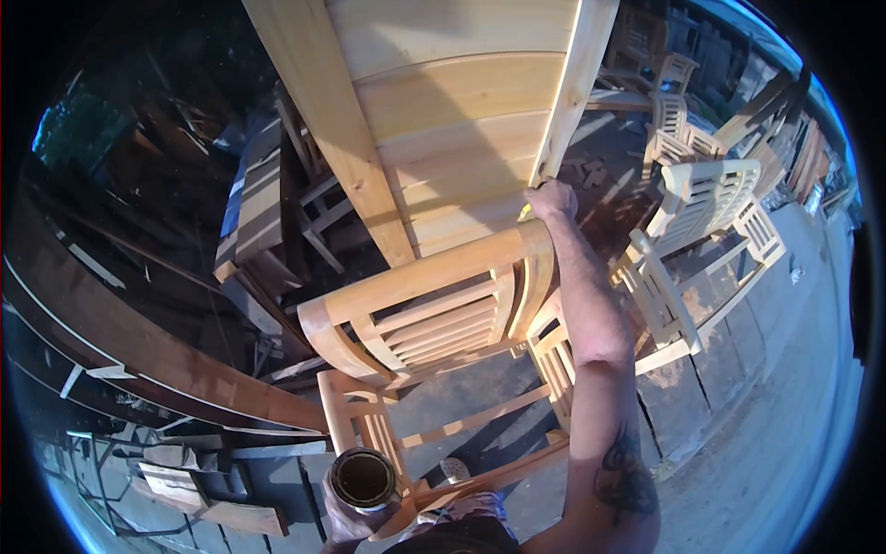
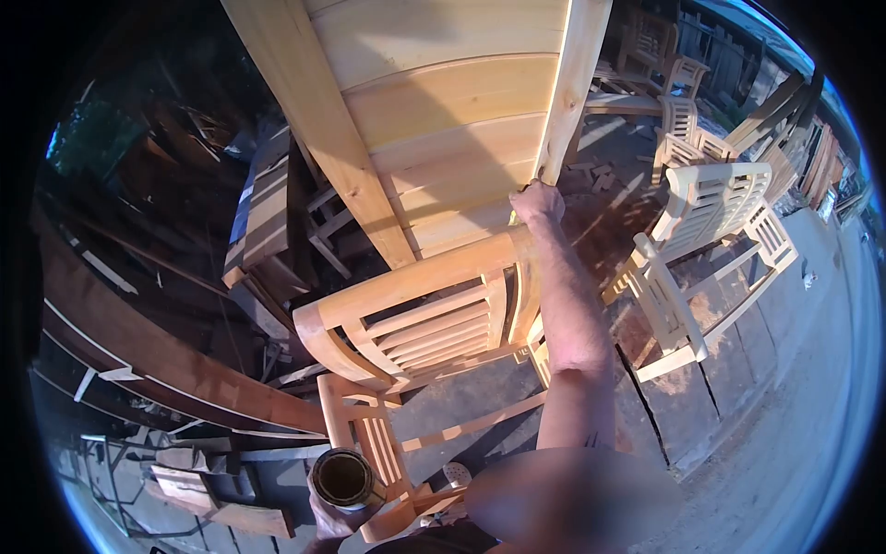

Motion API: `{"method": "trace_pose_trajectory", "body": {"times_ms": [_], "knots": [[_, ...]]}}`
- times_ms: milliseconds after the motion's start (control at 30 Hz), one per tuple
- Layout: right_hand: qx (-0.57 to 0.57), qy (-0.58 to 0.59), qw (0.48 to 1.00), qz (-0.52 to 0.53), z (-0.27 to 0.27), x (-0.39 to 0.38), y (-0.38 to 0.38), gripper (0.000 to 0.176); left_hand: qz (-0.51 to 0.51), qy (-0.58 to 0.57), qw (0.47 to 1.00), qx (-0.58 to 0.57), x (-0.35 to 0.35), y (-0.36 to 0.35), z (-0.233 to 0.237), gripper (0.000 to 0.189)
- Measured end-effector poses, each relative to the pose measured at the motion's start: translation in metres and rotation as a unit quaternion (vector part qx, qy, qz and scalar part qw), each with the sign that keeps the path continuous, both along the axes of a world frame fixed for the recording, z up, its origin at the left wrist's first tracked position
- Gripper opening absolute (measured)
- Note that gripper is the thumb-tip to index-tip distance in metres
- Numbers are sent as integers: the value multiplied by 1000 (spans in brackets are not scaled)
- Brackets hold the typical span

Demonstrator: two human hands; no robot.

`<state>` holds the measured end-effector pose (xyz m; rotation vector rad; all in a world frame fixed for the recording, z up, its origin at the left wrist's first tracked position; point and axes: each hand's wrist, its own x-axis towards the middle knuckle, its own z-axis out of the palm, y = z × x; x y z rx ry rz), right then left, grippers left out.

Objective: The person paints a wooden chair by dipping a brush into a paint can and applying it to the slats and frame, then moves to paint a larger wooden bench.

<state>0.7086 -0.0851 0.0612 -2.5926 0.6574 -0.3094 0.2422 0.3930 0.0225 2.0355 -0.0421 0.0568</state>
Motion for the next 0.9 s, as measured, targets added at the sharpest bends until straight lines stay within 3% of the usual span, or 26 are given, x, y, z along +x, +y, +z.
{"method": "trace_pose_trajectory", "body": {"times_ms": [133,267,300,400,500,533,600,633,733,767,800,900], "knots": [[78,23,996,26,-48,1,-11,53,-12,-25,1000,7,4,0,-4,102],[21,16,998,-51,-19,-17,-23,51,-12,-7,1000,-14,-1,0,-7,102],[28,-30,998,-46,-15,-23,-21,47,-13,-5,1000,-19,2,0,-6,102],[134,-205,969,32,-86,1,-33,25,-15,1,1000,-25,1,-1,-7,102],[185,-176,967,-13,-139,-24,-55,20,-20,4,999,-29,2,0,-6,101],[174,-166,970,-35,-141,-34,-58,20,-21,2,999,-31,1,0,-5,101],[156,-166,969,-93,-107,-62,-58,39,-22,3,999,-32,3,1,-4,101],[100,-201,968,-114,-91,-69,-53,33,-22,3,999,-33,2,1,-5,101],[347,-329,874,-84,-80,-66,-45,21,-26,10,999,-38,6,-2,-5,101],[409,-301,857,-85,-83,-69,-41,11,-28,11,999,-39,7,-3,-6,101],[430,-288,851,-92,-109,-64,-46,12,-29,12,999,-41,7,-4,-6,101],[537,-351,761,-93,-185,-92,-50,13,-33,14,998,-44,9,-5,-6,101]]}}
